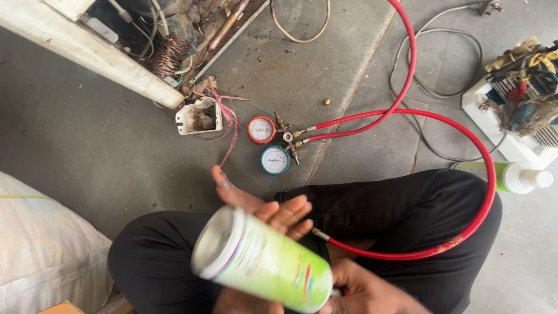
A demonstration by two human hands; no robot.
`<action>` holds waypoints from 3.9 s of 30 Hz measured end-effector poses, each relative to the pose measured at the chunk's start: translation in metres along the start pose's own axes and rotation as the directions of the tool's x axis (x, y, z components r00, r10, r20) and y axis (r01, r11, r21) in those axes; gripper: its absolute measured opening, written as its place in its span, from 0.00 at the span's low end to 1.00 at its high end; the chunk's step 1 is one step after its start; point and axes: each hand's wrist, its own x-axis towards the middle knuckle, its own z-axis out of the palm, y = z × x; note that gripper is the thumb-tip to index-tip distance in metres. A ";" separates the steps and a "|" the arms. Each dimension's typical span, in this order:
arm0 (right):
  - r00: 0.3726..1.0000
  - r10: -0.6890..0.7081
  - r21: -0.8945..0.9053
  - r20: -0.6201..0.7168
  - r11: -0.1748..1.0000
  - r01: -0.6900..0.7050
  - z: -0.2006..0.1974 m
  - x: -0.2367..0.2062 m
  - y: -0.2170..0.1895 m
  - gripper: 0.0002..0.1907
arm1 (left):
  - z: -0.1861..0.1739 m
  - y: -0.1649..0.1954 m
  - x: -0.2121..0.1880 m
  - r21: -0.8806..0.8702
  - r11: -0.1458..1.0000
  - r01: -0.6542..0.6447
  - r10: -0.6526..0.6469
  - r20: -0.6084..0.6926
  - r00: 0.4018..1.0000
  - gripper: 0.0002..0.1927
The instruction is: The person sits on the floor and attaches a manifold gauge hose fitting to a refrigerant can, threading the valve adapter onto the can by hand and tightening it with pliers, then connects the hose to the adapter and checks the fitting.
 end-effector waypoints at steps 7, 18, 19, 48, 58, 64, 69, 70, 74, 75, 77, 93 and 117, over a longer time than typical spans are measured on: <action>0.926 -0.152 -0.212 -0.347 0.974 0.081 0.017 0.024 0.012 0.08 | -0.003 -0.031 -0.009 -0.002 1.000 0.028 -0.027 -0.342 0.939 0.62; 0.987 -0.051 0.115 -0.151 0.991 0.069 0.008 0.003 0.028 0.08 | -0.028 -0.014 -0.029 -0.003 0.997 -0.076 0.066 -0.469 0.881 0.53; 0.986 -0.100 0.036 -0.133 0.994 0.106 0.008 0.004 0.037 0.11 | -0.037 -0.022 -0.020 -0.129 0.990 -0.060 -0.011 -0.493 0.870 0.50; 0.978 -0.077 0.032 -0.193 0.996 0.085 -0.002 0.026 0.054 0.12 | 0.004 0.030 -0.003 0.235 0.972 0.005 0.080 -0.351 0.933 0.74; 0.960 0.041 0.104 -0.276 0.995 -0.012 -0.006 0.015 0.061 0.10 | 0.002 0.038 -0.004 -0.090 0.971 0.221 -0.236 -0.222 0.946 0.72; 0.964 0.057 0.087 -0.260 0.996 -0.035 -0.009 0.018 0.062 0.11 | -0.001 0.037 -0.005 -0.115 0.963 0.243 -0.266 -0.284 0.921 0.71; 0.977 0.021 0.107 -0.213 0.994 0.002 -0.012 0.018 0.064 0.10 | -0.010 0.029 -0.009 0.108 0.985 0.131 -0.103 -0.233 0.967 0.68; 0.979 0.019 0.113 -0.204 0.994 0.004 -0.014 0.018 0.064 0.09 | -0.012 0.026 -0.008 0.219 0.975 0.044 0.009 -0.237 0.972 0.66; 0.989 -0.031 0.091 -0.142 0.995 0.045 -0.017 0.020 0.067 0.08 | -0.014 0.028 -0.010 -0.220 0.948 0.230 -0.264 -0.137 0.955 0.66; 0.982 -0.040 0.077 -0.185 0.996 0.055 -0.016 0.020 0.068 0.07 | -0.015 0.030 -0.010 -0.172 0.953 0.248 -0.276 -0.160 0.948 0.67; 0.960 -0.057 0.046 -0.275 0.996 0.073 -0.013 0.018 0.070 0.10 | -0.014 0.034 -0.008 -0.080 0.954 0.288 -0.299 -0.203 0.932 0.68; 0.984 0.029 0.086 -0.175 0.996 -0.014 -0.024 0.016 0.068 0.10 | -0.004 0.030 0.007 0.072 0.995 0.071 -0.047 -0.289 0.956 0.76; 0.975 0.019 -0.127 -0.223 0.991 -0.049 -0.011 0.022 0.038 0.12 | -0.005 0.026 0.001 -0.093 0.964 0.250 -0.265 -0.244 0.933 0.75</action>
